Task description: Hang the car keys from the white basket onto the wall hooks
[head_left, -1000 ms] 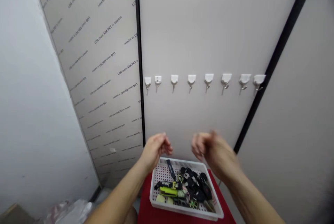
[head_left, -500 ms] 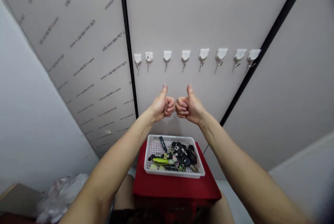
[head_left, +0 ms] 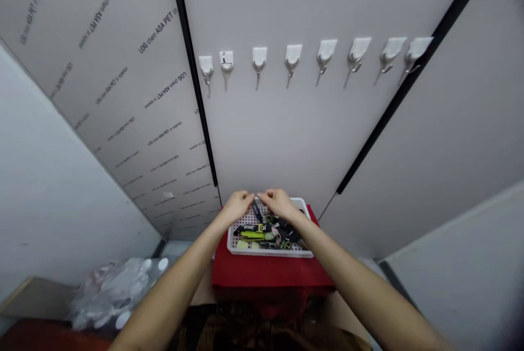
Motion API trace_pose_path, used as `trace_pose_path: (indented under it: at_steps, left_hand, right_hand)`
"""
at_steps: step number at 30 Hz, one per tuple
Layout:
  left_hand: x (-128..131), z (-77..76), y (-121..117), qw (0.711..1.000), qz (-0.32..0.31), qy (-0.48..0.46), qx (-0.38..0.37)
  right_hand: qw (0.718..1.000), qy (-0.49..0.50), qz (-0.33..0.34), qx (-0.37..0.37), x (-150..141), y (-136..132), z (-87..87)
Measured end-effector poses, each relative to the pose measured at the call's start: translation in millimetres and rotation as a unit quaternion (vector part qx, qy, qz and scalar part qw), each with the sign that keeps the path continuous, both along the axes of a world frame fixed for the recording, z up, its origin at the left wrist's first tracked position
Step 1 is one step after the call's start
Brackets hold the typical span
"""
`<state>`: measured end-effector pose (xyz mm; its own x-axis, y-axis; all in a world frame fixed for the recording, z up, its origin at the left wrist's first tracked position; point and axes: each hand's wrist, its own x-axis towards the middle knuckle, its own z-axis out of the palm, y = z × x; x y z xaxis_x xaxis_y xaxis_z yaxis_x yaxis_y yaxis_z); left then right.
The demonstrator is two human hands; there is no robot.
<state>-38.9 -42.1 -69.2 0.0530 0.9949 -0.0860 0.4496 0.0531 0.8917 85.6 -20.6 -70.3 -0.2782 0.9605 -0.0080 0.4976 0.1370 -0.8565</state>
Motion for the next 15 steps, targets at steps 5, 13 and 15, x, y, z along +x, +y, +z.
trace_pose_path:
  at_steps: [5, 13, 15]
  left_hand:
    - [-3, -35.2, -16, 0.987, -0.025, 0.154, 0.038]
    - [1, -37.9, -32, 0.962, -0.150, 0.208, 0.092]
    - [3, -41.7, -33, 0.961, -0.133, 0.218, 0.104]
  right_hand:
    - [0.994, -0.109, 0.014, 0.024, -7, 1, -28.0]
    - [0.994, 0.046, 0.033, -0.094, -3, -3, -21.6]
    - [0.990, 0.085, 0.033, -0.106, 0, -4, -22.7]
